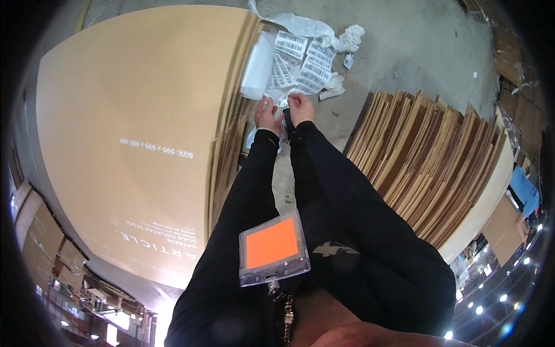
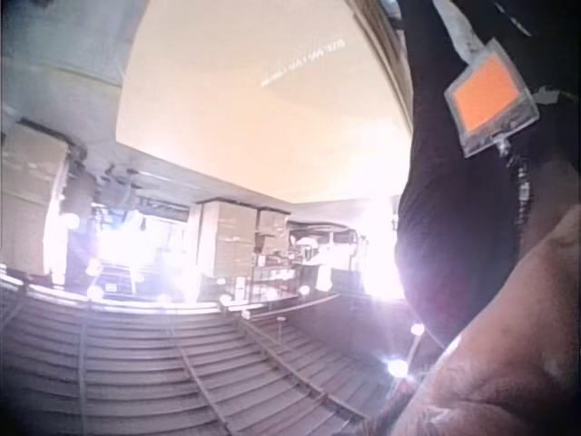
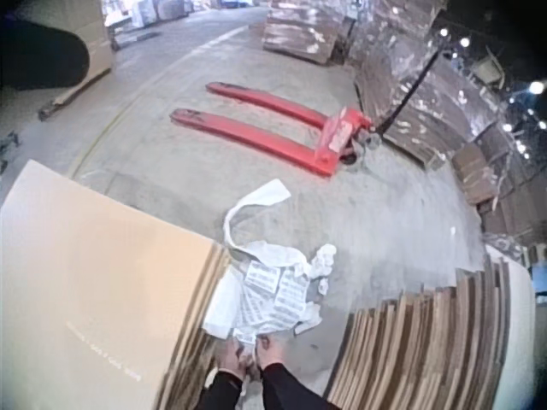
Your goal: The person repeatedly picks up barcode labels, peels them from their backing, and sticks them onto large flat-packed cardboard boxes. They then lift each labeled box and place it onto a growing stack on the floor.
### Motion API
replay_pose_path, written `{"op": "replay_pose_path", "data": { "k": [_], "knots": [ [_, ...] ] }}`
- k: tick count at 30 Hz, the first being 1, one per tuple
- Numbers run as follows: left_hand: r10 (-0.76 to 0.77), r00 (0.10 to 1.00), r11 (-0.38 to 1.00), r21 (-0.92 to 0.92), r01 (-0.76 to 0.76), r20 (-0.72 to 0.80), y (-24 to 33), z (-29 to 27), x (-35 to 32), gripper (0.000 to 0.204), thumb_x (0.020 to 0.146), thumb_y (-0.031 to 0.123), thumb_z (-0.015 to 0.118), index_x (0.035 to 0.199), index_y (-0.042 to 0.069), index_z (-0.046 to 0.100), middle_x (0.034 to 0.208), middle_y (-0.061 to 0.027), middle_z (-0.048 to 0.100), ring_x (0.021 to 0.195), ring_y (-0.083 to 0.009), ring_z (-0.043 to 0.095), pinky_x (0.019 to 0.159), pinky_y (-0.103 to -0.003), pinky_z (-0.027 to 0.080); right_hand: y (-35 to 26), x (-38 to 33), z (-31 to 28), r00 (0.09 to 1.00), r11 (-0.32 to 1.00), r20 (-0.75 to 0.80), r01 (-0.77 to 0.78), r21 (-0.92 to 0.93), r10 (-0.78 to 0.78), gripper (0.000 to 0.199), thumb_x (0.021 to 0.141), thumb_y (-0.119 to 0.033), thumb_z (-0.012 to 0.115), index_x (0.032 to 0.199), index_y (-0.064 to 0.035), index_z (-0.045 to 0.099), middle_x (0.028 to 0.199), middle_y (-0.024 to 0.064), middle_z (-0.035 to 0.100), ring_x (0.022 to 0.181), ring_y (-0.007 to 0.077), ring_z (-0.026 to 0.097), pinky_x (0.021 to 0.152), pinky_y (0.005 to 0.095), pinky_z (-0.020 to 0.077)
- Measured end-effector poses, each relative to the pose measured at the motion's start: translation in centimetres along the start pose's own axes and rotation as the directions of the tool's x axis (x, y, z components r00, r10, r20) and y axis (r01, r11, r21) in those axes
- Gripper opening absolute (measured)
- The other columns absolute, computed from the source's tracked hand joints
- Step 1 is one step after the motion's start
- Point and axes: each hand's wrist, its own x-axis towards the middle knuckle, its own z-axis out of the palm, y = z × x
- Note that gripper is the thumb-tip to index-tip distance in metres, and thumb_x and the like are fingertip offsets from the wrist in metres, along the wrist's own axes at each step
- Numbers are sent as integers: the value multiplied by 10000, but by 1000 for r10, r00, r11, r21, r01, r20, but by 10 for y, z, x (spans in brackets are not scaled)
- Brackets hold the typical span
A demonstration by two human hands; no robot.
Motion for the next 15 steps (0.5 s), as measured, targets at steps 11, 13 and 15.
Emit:
{"op": "replay_pose_path", "data": {
  "k": [11,13,15],
  "knots": [
    [229,946,973,74,-218,-231,-15,42,47,235,864,291,691,966,91,623,891,-5,642,826,-138,617,659,-323,490,15,47,3,984,951,93,120,284,-152,195,772,-148,716,927,-37,672,868,95,685,810,208,667,745,311,509],
    [210,949,978,51,-204,-235,-18,43,46,241,867,305,687,955,89,623,883,-9,642,822,-138,616,660,-319,493,10,46,-1,980,976,142,111,188,-138,209,763,-162,721,925,-40,671,887,99,685,837,226,667,769,325,506],
    [198,947,980,48,-192,-254,-21,45,46,256,876,329,673,933,84,621,877,-16,643,814,-136,614,667,-317,501,6,46,-3,979,979,170,78,188,-111,219,762,-176,720,925,-40,668,889,98,686,847,233,666,776,332,505]
  ]
}}
